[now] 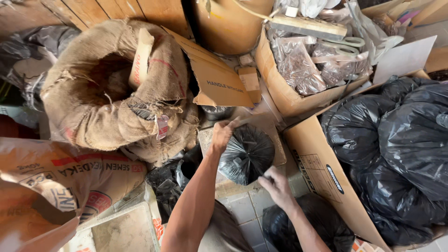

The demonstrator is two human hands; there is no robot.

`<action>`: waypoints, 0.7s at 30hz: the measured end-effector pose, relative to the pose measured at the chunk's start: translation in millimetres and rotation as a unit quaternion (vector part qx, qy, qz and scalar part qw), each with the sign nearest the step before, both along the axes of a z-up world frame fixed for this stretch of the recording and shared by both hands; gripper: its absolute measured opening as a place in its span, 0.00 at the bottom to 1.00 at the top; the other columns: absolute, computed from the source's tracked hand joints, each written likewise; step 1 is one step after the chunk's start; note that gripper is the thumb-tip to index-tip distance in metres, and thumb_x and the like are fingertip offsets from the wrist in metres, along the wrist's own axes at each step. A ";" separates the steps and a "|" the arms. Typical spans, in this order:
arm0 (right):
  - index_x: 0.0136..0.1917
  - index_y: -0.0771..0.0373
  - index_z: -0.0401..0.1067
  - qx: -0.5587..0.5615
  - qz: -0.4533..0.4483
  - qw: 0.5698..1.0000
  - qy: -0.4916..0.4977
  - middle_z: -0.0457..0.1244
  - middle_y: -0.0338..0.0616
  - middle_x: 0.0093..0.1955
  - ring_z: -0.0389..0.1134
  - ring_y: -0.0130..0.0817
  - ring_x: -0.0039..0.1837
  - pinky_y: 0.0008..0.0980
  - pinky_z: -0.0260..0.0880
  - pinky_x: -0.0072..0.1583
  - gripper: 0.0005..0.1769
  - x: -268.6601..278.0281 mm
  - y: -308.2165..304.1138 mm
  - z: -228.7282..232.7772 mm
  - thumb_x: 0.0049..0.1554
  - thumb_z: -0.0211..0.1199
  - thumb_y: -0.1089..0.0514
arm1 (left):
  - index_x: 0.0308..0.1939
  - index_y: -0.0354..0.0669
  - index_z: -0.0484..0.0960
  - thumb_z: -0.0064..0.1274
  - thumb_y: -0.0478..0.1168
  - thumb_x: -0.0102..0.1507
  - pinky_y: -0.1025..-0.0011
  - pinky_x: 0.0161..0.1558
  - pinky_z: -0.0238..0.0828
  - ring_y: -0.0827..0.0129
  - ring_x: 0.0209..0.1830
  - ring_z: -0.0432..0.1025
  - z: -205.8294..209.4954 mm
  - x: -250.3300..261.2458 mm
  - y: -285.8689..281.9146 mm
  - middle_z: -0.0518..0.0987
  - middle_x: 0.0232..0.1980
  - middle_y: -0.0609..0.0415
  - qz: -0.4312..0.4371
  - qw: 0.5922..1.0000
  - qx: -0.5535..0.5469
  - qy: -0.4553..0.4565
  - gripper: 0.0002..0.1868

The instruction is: The person scoops grey powder from a large open paper bag into several small black plastic bags by hand and using a small plastic scoop.

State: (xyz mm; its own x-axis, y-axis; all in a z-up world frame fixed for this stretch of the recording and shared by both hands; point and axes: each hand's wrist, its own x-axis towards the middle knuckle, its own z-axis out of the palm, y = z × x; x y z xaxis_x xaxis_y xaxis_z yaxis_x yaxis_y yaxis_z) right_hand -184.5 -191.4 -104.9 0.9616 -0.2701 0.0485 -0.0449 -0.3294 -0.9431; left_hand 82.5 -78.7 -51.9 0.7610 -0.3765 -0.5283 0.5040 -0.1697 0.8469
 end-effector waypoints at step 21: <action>0.51 0.65 0.81 0.215 -0.194 0.957 -0.031 0.68 0.42 0.63 0.73 0.27 0.58 0.32 0.77 0.62 0.11 111.2 15.1 0.7 0.55 0.77 0.68 | 0.65 0.60 0.68 0.47 0.40 0.67 0.47 0.60 0.78 0.42 0.54 0.81 -48.1 -33.8 3.8 0.86 0.45 0.41 -0.372 0.844 0.154 -0.354 0.21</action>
